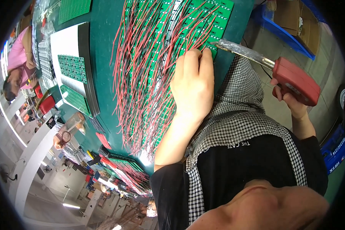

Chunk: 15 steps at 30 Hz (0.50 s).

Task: Using a handheld dispenser tool to apply adhesive or material to bundles of wires on printed circuit boards.

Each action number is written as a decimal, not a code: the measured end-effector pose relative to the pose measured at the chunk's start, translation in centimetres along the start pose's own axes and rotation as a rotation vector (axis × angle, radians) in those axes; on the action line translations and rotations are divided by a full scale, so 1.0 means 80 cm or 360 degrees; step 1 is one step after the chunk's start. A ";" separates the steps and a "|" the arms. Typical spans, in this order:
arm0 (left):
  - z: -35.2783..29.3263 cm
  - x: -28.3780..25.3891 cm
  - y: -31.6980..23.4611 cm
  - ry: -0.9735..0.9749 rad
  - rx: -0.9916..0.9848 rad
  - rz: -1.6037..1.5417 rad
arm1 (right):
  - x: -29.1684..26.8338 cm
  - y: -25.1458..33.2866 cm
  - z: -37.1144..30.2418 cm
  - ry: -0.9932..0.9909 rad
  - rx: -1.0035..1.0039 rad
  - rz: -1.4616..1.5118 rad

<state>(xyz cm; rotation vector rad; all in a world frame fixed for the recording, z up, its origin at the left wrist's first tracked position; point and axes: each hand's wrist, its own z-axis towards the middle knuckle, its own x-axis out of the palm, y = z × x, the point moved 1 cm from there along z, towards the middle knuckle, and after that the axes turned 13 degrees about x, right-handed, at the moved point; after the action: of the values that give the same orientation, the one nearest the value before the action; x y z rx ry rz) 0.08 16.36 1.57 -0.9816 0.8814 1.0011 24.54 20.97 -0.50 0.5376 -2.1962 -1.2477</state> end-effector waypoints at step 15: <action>0.003 0.000 -0.005 -0.0025 -0.0084 -0.0001 | -0.004 0.006 0.005 -0.0213 -0.0045 -0.0526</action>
<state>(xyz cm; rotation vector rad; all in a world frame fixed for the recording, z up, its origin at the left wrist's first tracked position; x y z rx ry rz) 0.50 16.49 1.72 -1.0170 0.8454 1.0347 24.48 21.64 -0.32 0.8546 -2.2587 -1.5195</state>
